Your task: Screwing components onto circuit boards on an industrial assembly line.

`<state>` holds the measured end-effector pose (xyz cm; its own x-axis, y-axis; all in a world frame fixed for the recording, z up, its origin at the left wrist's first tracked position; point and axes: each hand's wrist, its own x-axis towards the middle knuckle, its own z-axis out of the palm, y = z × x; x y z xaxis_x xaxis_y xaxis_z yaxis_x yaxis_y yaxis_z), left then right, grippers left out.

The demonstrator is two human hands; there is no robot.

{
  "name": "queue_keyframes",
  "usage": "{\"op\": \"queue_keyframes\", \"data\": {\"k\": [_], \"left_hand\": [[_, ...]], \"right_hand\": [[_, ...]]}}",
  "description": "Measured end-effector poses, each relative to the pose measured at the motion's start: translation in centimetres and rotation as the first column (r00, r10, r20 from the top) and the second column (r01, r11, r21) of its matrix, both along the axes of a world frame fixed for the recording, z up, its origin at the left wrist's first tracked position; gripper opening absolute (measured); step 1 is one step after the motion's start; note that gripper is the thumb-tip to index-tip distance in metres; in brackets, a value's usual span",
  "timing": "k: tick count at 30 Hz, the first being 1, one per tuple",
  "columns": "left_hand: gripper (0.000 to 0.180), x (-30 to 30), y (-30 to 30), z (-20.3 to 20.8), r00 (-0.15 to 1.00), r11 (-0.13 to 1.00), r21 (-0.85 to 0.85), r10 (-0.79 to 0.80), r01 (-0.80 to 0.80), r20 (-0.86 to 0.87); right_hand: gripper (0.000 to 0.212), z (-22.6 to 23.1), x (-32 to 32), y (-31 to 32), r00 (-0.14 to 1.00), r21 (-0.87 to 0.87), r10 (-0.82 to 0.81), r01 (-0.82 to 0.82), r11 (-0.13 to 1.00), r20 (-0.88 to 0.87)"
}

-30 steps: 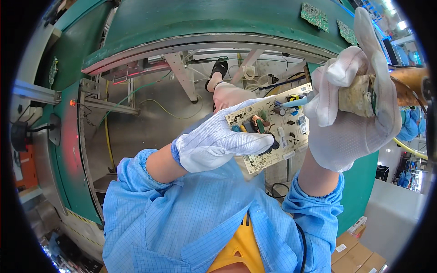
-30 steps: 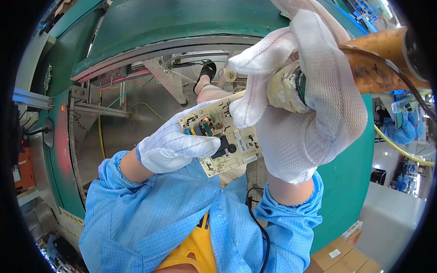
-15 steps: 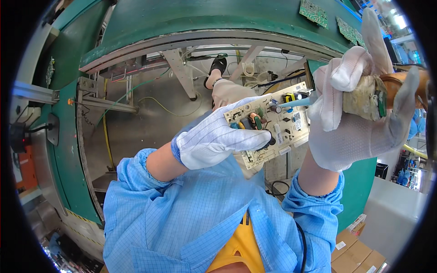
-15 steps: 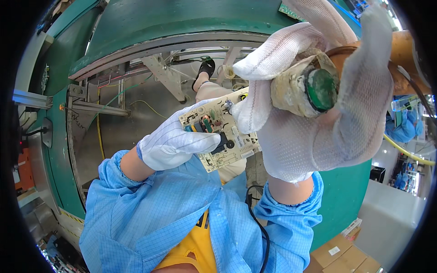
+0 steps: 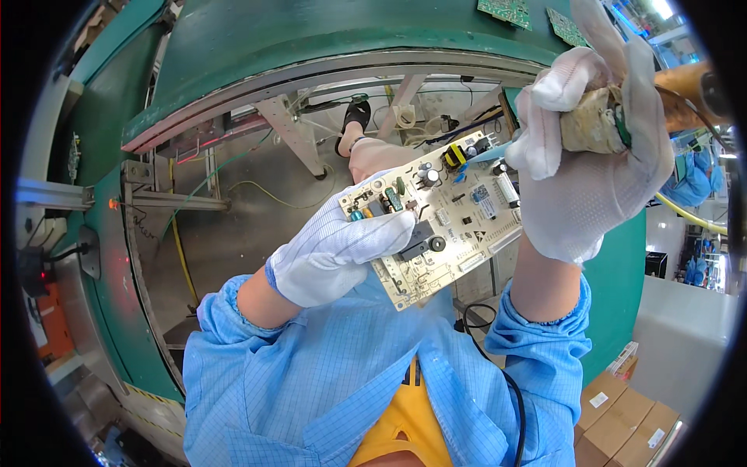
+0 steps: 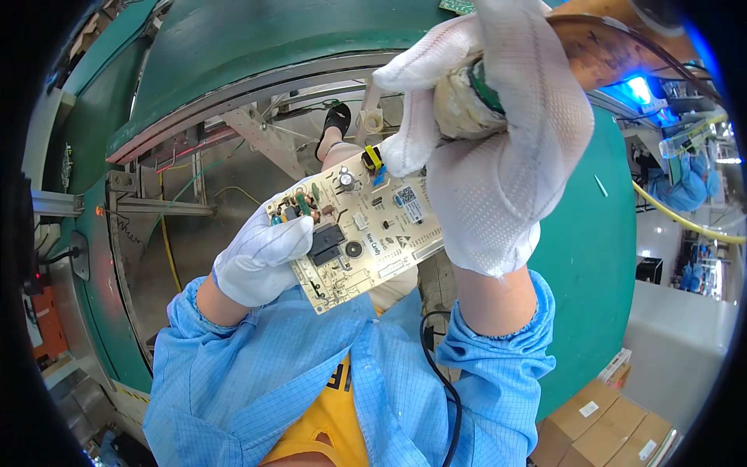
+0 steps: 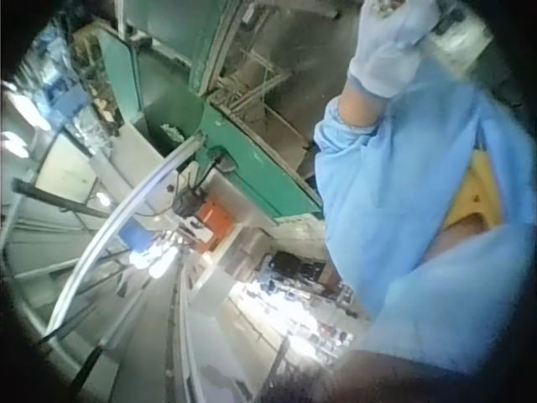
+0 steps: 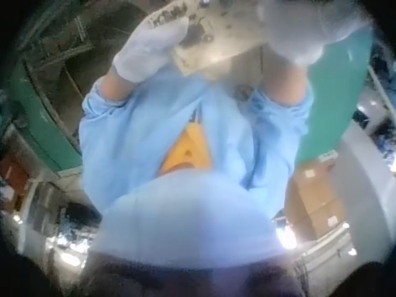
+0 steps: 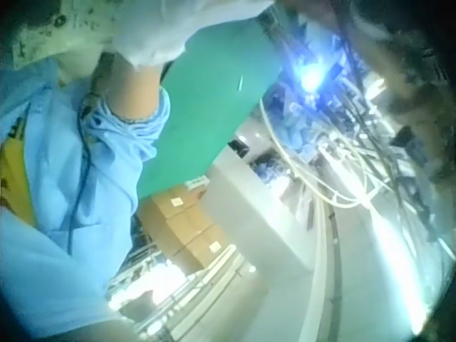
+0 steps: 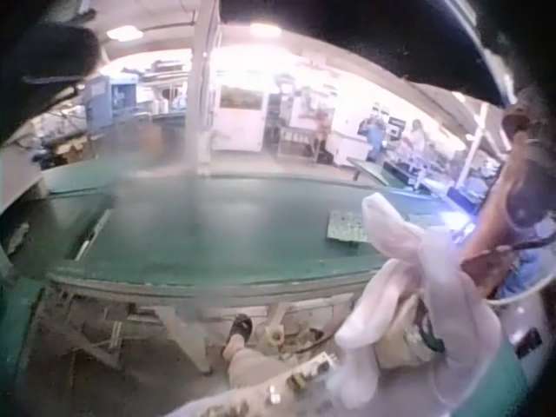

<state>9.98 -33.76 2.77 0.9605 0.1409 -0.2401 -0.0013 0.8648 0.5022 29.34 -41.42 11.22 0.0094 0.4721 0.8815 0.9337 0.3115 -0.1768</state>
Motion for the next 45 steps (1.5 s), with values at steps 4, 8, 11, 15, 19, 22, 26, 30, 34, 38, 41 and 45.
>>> {"op": "queue_keyframes", "data": {"k": [4, 8, 11, 15, 19, 22, 26, 30, 34, 38, 41, 45], "left_hand": [[0.044, -0.2, 0.0, 0.4, 1.000, 1.000, -0.030, -0.003, 0.003, 0.004], [0.047, -0.3, -0.1, 0.3, 1.000, 0.999, -0.037, 0.008, -0.008, 0.013], [0.050, -0.4, 0.0, 0.0, 0.999, 0.998, 0.048, 0.036, -0.037, 0.003], [0.057, -0.3, 0.2, 0.4, 1.000, 1.000, -0.008, 0.012, -0.011, 0.001], [0.062, -0.9, 0.7, 0.2, 0.999, 0.997, 0.077, 0.000, 0.003, -0.048], [0.050, -1.1, 0.6, 0.1, 0.997, 0.995, 0.065, 0.076, -0.076, 0.004], [0.043, -1.1, 0.5, 0.7, 0.988, 0.991, 0.007, 0.135, -0.136, 0.078], [0.040, -1.2, 0.6, 0.6, 0.984, 0.990, 0.017, 0.140, -0.143, 0.107], [0.038, -1.3, 0.6, 0.8, 0.992, 0.994, 0.002, 0.107, -0.108, 0.072], [0.037, -1.3, 0.5, 0.5, 0.988, 0.994, -0.013, 0.107, -0.106, 0.107], [0.037, -1.3, 0.6, -0.2, 0.984, 0.996, -0.011, 0.092, -0.091, 0.155], [0.039, -1.4, 0.9, -0.7, 0.980, 0.998, -0.021, 0.065, -0.063, 0.190]], "right_hand": [[0.059, -0.3, 0.5, 0.2, 0.961, 0.113, 0.251, -0.238, 0.965, -0.121], [0.046, -1.0, 3.0, 0.3, 0.990, 0.155, 0.115, -0.126, 0.980, 0.076], [0.037, -0.7, 3.1, 1.0, 0.977, 0.197, 0.007, -0.050, 0.979, 0.215], [0.023, 1.0, -0.6, -0.4, 0.692, 0.054, 0.379, -0.442, 0.895, -0.615], [0.024, 0.9, -1.4, -0.1, 0.796, 0.055, 0.289, -0.308, 0.950, -0.532], [0.026, 0.4, -1.7, 0.2, 0.876, 0.070, 0.185, -0.172, 0.983, -0.446], [0.027, 0.1, -0.6, -0.5, 0.932, 0.046, 0.133, -0.125, 0.991, -0.337], [0.031, 0.0, 0.0, -0.7, 0.980, -0.014, 0.105, -0.109, 0.994, -0.169], [0.029, 0.0, -0.6, 0.0, 0.996, -0.045, 0.019, -0.023, 0.999, -0.091], [0.033, 0.1, -1.0, -0.7, 0.834, 0.017, 0.122, -0.135, 0.991, -0.539], [0.038, 0.2, -1.1, -1.1, 0.654, 0.085, 0.201, -0.206, 0.975, -0.730], [0.042, 0.3, -1.4, -1.2, 0.599, 0.124, 0.273, -0.279, 0.952, -0.753]]}}
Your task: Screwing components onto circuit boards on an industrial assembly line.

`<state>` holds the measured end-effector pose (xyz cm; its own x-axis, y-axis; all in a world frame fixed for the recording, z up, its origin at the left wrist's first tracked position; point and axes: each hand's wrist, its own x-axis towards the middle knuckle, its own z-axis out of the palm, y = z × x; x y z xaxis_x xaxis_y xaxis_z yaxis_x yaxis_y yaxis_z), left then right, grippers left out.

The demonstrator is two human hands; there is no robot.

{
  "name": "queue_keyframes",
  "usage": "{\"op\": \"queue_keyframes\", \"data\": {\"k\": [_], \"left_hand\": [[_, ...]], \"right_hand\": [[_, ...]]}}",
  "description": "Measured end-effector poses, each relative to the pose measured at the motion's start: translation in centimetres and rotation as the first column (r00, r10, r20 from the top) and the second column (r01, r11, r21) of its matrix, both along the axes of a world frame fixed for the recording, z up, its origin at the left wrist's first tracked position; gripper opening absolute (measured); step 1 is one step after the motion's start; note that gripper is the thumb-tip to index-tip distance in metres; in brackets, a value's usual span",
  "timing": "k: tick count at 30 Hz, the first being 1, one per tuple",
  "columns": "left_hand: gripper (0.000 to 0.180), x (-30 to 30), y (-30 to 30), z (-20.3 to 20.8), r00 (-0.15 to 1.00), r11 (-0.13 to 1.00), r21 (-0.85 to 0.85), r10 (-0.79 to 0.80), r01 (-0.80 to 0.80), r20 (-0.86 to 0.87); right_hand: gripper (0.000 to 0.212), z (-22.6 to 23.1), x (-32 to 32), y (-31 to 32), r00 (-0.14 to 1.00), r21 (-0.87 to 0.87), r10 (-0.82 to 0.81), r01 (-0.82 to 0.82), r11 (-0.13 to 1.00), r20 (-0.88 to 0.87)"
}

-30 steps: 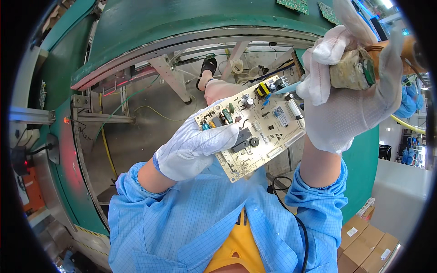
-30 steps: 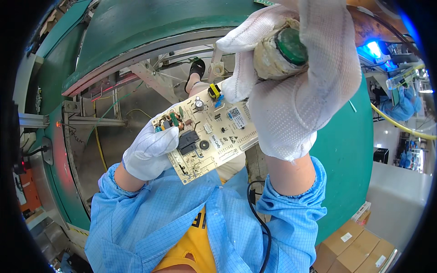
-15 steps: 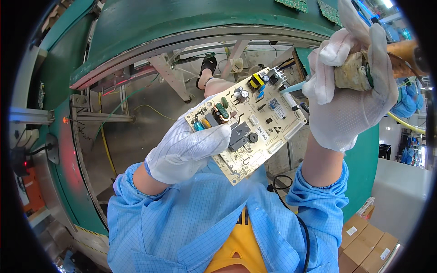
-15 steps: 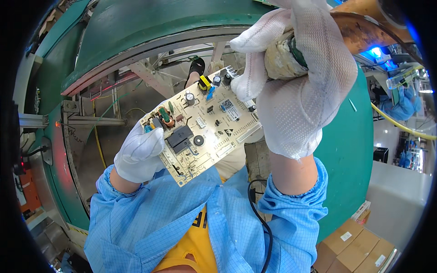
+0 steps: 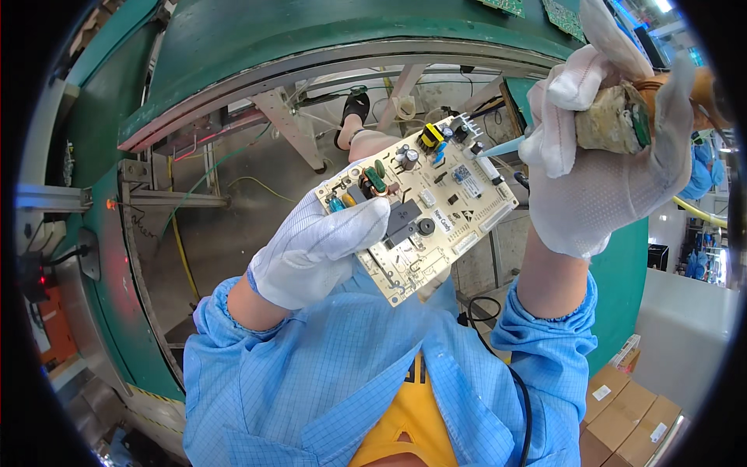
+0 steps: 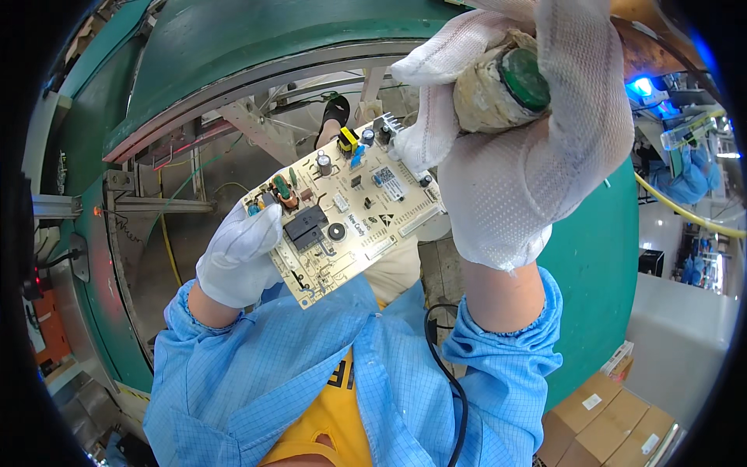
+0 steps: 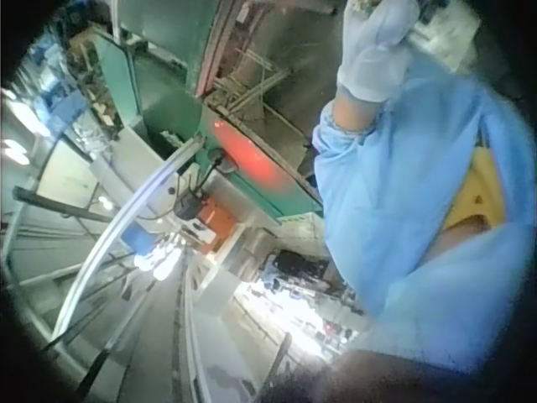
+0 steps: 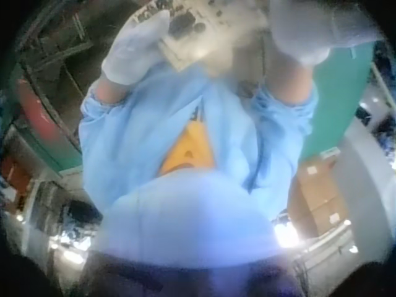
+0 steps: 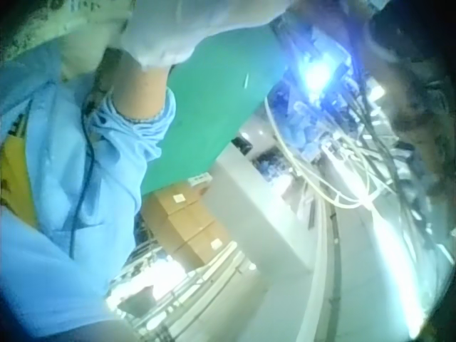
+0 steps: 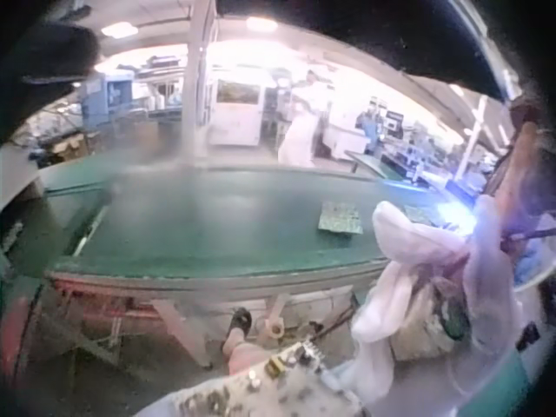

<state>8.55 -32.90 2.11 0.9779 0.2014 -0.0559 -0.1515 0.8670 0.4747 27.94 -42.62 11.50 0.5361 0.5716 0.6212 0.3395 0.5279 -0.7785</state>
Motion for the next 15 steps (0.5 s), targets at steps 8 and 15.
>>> {"op": "queue_keyframes", "data": {"k": [8, 15], "left_hand": [[0.040, -0.20, 0.35, -0.23, 0.999, 0.994, -0.104, 0.043, -0.044, -0.012], [0.041, -0.42, 0.42, -0.63, 0.996, 0.980, -0.180, 0.082, -0.085, -0.027]], "right_hand": [[0.050, 0.45, -0.70, 0.37, 0.990, 0.045, 0.123, -0.121, 0.992, -0.069], [0.049, 0.15, -0.17, 0.06, 0.985, 0.039, 0.153, -0.150, 0.988, -0.082]]}}
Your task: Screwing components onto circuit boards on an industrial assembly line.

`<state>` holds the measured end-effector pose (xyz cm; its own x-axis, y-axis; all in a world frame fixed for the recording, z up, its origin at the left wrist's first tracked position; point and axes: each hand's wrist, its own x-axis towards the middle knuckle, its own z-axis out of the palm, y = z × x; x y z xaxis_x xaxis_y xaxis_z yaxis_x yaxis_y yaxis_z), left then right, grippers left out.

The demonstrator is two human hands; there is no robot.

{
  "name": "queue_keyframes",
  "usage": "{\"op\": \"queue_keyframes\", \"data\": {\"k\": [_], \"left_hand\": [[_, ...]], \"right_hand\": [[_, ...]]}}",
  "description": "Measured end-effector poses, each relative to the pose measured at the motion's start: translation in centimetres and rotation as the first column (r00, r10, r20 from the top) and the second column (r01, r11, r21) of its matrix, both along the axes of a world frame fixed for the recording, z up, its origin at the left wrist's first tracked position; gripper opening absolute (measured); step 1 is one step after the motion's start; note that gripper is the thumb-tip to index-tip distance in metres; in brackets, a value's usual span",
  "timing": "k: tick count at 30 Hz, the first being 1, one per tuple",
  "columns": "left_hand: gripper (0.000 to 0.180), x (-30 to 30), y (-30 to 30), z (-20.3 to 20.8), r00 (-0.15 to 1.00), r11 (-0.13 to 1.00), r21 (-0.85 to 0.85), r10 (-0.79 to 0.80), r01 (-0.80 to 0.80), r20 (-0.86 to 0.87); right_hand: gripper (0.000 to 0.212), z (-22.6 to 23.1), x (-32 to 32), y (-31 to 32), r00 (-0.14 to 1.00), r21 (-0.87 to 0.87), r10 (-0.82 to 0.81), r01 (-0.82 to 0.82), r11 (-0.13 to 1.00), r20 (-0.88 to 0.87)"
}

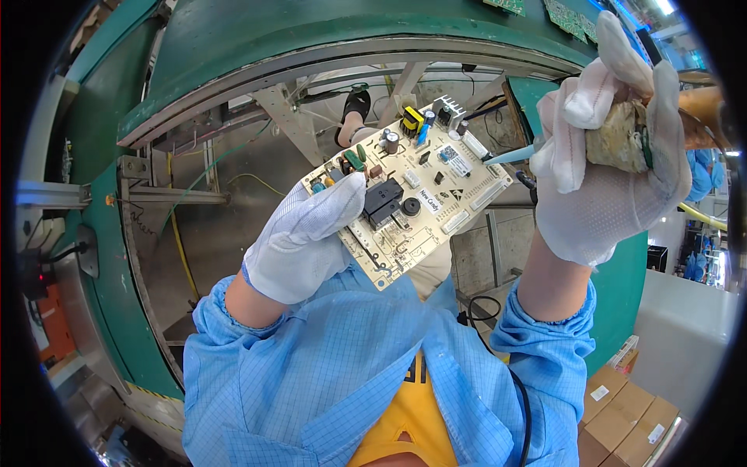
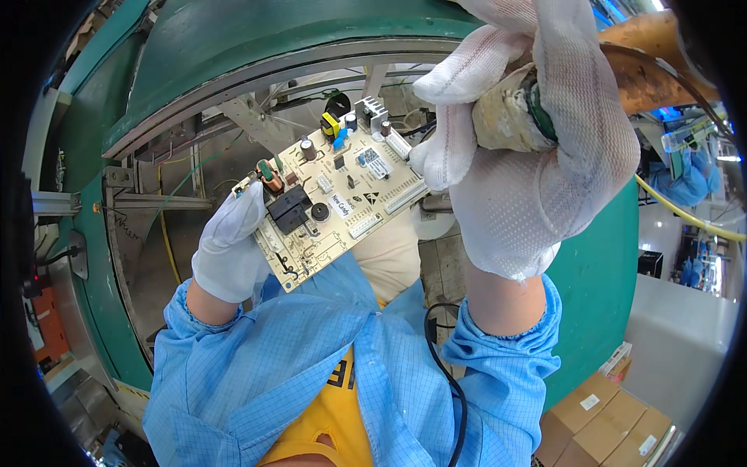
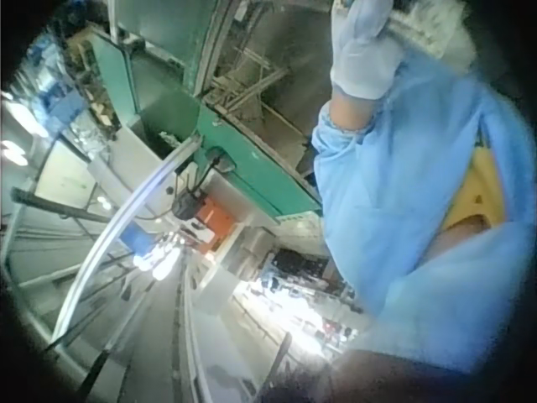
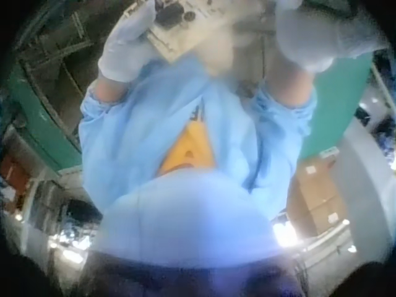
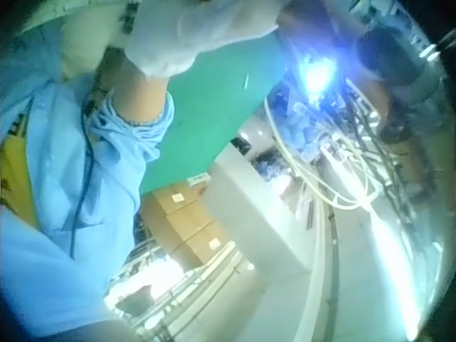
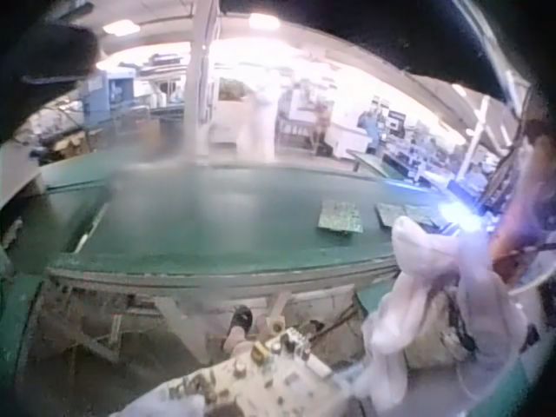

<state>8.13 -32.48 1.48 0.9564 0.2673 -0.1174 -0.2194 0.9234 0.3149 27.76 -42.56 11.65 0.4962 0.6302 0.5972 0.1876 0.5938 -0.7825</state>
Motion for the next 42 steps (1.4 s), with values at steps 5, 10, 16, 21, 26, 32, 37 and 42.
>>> {"op": "queue_keyframes", "data": {"k": [5, 10, 16, 21, 26, 32, 37, 42], "left_hand": [[0.038, -0.4, -0.3, -1.9, 0.988, 0.996, -0.085, 0.047, -0.034, 0.150], [0.038, -0.9, -0.3, -1.9, 0.996, 0.998, 0.041, 0.059, -0.057, -0.063], [0.037, -0.1, -0.1, 0.8, 1.000, 1.000, -0.029, 0.002, -0.002, -0.016], [0.038, -0.5, 1.3, -0.1, 0.982, 0.797, 0.577, 0.179, -0.179, 0.058], [0.038, -2.9, 7.6, 0.5, 0.876, -0.395, 0.909, 0.382, -0.133, 0.294], [0.040, -7.8, 19.2, 5.3, 0.589, -0.050, 0.953, 0.776, -0.299, 0.226], [0.054, -17.3, 33.6, 3.6, -0.011, -0.295, 0.810, 0.937, 0.507, 0.349], [0.060, -26.0, 40.0, -1.1, -0.251, 0.032, 0.638, 0.933, 0.770, 0.256]], "right_hand": [[0.049, 0.0, 0.6, -0.4, 1.000, -0.006, 0.012, -0.012, 1.000, -0.009], [0.049, -0.2, 1.5, -0.9, 0.999, -0.014, 0.026, -0.026, 1.000, -0.023], [0.049, -0.3, 2.1, -1.0, 0.999, -0.022, 0.041, -0.042, 0.999, -0.031], [0.049, -0.4, 2.6, -1.1, 0.993, -0.012, 0.109, -0.110, 0.994, -0.043], [0.066, 0.7, 2.7, -1.3, 0.785, 0.176, 0.447, -0.413, 0.894, -0.429], [0.074, -0.7, 10.7, -7.2, 0.737, 0.054, 0.291, -0.328, 0.943, -0.610], [0.056, -2.1, 10.8, -7.0, 0.911, -0.329, -0.178, 0.050, 0.943, -0.373], [0.045, -6.8, 14.2, -8.5, 0.947, -0.712, -0.269, 0.309, 0.630, 0.173]]}}
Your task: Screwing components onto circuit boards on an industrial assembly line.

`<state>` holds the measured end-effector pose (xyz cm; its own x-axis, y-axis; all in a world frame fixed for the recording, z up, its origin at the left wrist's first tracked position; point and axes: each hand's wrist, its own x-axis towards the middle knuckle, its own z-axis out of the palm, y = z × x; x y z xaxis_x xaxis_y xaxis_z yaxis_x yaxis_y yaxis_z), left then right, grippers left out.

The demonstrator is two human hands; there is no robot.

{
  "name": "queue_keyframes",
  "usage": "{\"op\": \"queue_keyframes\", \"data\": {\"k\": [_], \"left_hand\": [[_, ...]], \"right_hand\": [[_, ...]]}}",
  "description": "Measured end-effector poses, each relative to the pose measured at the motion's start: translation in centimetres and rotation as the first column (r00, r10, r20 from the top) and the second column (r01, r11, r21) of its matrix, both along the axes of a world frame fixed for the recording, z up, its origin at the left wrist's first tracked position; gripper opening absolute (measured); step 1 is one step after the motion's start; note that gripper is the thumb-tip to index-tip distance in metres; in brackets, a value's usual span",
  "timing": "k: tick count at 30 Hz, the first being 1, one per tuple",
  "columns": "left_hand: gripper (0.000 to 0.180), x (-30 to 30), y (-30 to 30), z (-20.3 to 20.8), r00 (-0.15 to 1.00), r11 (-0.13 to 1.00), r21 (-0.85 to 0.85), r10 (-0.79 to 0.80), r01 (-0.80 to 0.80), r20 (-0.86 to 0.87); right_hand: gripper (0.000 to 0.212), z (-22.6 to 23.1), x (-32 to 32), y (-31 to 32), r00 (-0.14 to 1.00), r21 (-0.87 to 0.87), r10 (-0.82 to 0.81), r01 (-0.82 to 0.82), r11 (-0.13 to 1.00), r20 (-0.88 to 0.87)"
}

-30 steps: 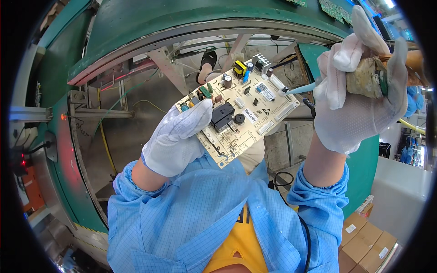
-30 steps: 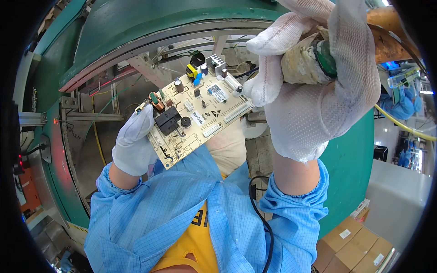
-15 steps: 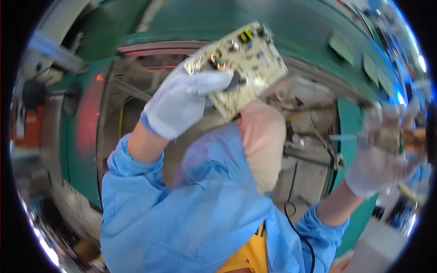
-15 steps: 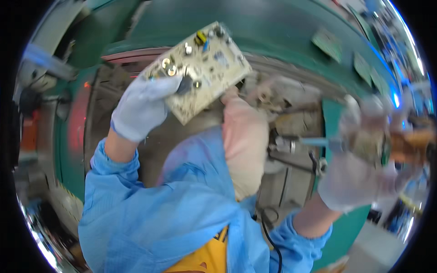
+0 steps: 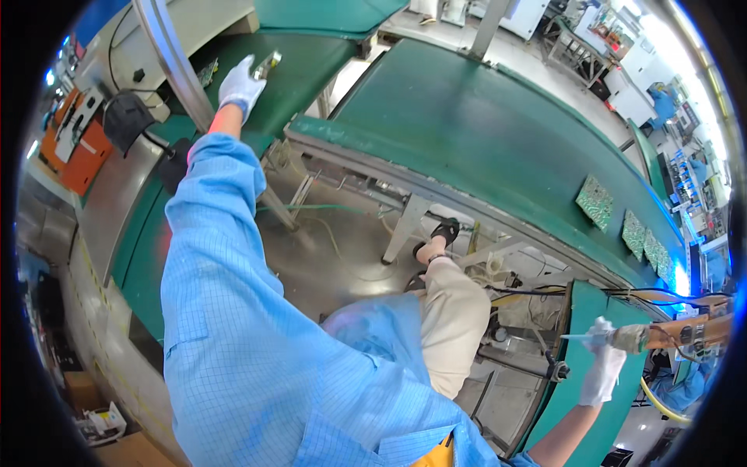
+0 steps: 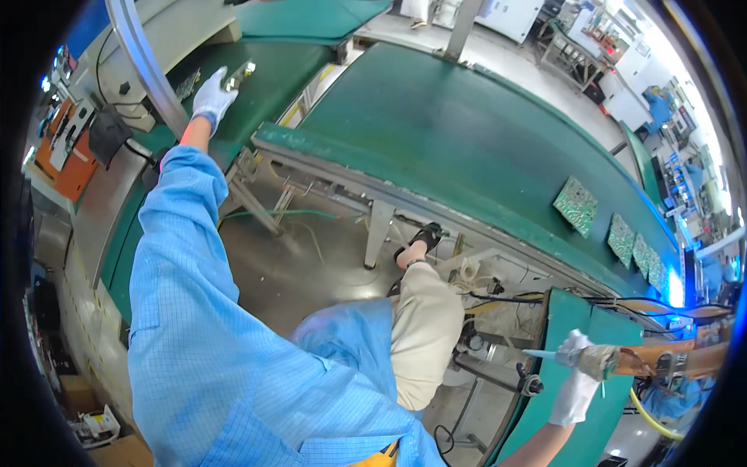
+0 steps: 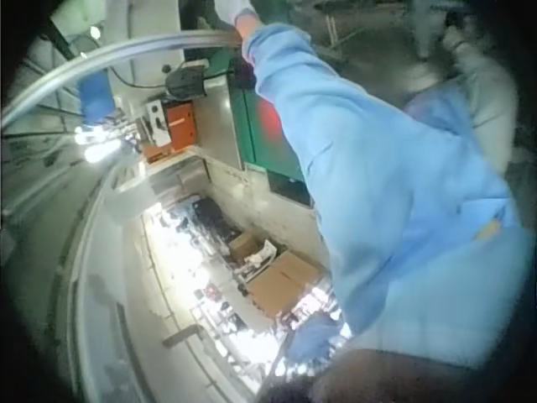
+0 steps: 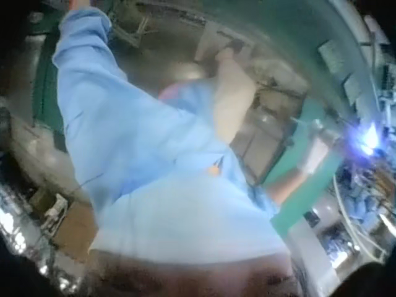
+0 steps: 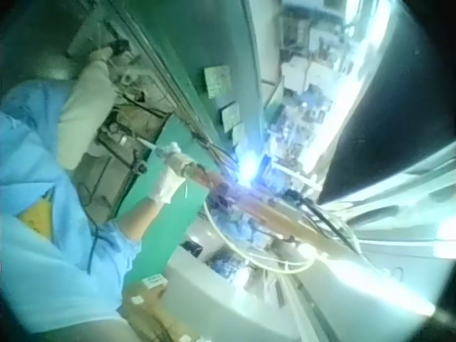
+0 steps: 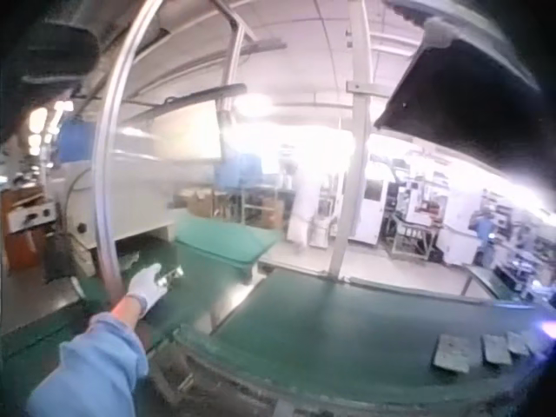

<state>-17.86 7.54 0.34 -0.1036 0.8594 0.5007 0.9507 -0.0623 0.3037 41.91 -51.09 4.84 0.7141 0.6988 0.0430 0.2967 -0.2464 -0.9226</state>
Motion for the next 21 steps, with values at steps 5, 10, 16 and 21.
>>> {"op": "queue_keyframes", "data": {"k": [5, 10, 16, 21], "left_hand": [[0.060, 3.4, -0.8, 0.8, 1.000, 0.984, -0.177, -0.002, -0.002, -0.022], [0.058, 16.2, 0.1, 2.2, 0.988, 0.984, -0.092, -0.154, 0.152, -0.009], [0.081, 37.0, -10.7, 4.4, 0.676, 0.675, -0.063, -0.737, 0.735, -0.008], [0.095, 50.3, -20.8, 4.5, 0.358, 0.372, -0.175, -0.928, 0.912, -0.106]], "right_hand": [[0.029, -5.0, 3.1, -4.4, 0.989, -0.008, -0.148, 0.148, 0.989, -0.006], [0.019, -10.3, 8.8, -8.8, 0.925, 0.146, -0.145, 0.207, 0.967, -0.351], [0.031, -12.8, 8.6, -5.9, 0.913, -0.127, -0.397, 0.406, 0.905, 0.093], [0.037, -12.7, 7.0, -5.7, 0.912, 0.020, -0.398, 0.398, 0.917, 0.098]]}}
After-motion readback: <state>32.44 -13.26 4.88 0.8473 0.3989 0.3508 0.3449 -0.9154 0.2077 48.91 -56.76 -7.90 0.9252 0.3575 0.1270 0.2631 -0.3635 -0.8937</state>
